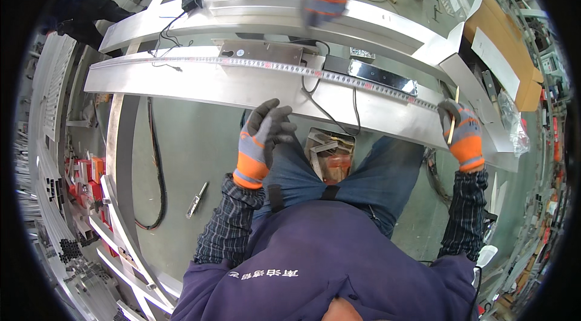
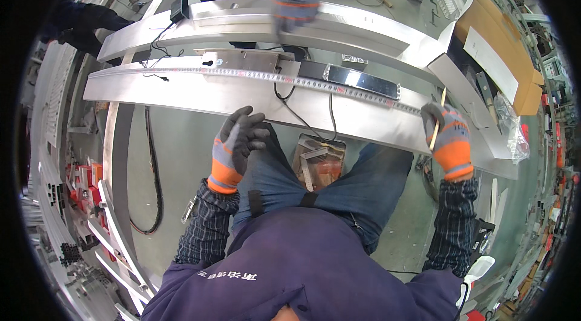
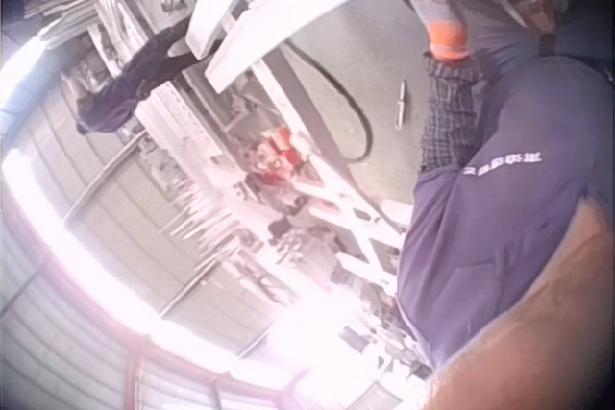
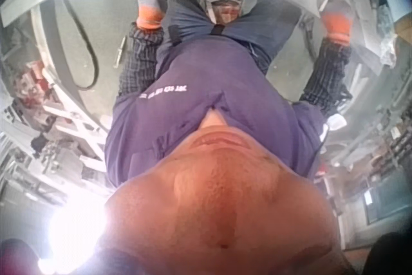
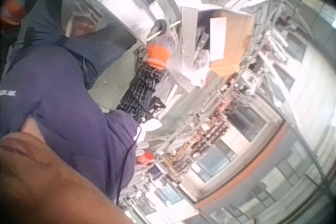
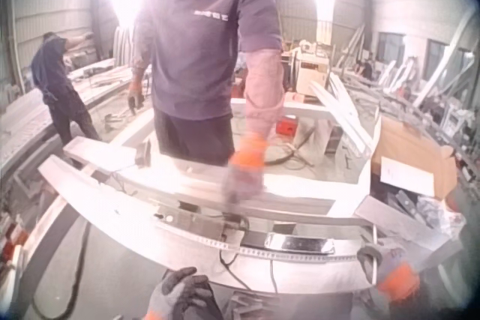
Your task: The person assembles a metal frame by positioning and securing metal bars and brackets. They use a measuring tape to mark positions and a pencil to make marks, then attach components with tools. The work occurs at a workbench in a workshop environment.
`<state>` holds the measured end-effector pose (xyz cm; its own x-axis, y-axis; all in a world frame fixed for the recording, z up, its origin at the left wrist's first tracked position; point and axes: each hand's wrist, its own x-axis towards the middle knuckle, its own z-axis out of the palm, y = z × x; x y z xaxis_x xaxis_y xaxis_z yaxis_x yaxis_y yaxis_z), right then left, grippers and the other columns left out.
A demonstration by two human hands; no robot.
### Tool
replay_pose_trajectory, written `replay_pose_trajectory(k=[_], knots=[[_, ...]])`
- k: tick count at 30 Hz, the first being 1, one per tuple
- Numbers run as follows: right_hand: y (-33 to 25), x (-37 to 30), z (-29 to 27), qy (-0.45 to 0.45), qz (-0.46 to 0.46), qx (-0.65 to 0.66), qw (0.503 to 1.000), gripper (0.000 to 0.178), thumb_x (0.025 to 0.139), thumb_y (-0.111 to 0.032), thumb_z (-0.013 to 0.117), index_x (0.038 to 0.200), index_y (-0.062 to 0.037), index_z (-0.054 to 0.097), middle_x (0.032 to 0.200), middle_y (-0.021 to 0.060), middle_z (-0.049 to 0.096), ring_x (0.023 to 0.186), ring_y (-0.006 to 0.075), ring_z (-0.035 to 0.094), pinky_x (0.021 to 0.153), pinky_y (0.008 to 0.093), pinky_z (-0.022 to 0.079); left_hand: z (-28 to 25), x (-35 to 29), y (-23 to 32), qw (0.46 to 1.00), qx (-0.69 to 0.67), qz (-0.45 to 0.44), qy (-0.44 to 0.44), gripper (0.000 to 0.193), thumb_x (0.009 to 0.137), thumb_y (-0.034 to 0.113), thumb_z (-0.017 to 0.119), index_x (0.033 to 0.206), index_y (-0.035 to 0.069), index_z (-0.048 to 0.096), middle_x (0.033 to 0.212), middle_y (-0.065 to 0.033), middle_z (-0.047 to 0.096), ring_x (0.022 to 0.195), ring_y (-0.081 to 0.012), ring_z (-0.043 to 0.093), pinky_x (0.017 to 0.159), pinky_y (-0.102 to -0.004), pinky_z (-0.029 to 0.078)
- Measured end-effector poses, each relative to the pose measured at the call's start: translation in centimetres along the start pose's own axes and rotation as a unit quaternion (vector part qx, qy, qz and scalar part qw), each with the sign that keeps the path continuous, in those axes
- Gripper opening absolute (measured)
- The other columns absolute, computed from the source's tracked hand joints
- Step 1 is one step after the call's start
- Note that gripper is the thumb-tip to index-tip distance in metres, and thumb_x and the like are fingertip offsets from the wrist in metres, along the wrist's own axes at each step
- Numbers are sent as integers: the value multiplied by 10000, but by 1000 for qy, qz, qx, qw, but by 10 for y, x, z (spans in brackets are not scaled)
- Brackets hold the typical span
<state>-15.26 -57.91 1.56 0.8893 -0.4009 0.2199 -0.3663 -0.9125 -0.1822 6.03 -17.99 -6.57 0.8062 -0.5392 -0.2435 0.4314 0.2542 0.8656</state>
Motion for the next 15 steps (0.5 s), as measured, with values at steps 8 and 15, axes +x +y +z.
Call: replay_pose_trajectory(k=[8, 15], knots=[[-57, -49, -5, -10, 21, 41, 999, 142, 900, -119, 711, 1039, -102, 734, 947, 150, 706, 896, 373, 667, 804, 438, 521, -13, 30, 24, 988, -138, 65, 38, 533, 1084, 473, 504, 1428, 66, 514, 1267, -148, 666, 1108, -260, 658, 884, -364, 548], [-75, -57, 11, -28, 6, 68, 997, 195, 883, -77, 706, 1076, -100, 728, 949, 140, 706, 889, 361, 673, 811, 427, 522, -37, 36, 44, 961, -233, 71, 134, 415, 1068, 428, 573, 1304, 88, 597, 1143, -91, 685, 953, -196, 659, 809, -358, 559]])
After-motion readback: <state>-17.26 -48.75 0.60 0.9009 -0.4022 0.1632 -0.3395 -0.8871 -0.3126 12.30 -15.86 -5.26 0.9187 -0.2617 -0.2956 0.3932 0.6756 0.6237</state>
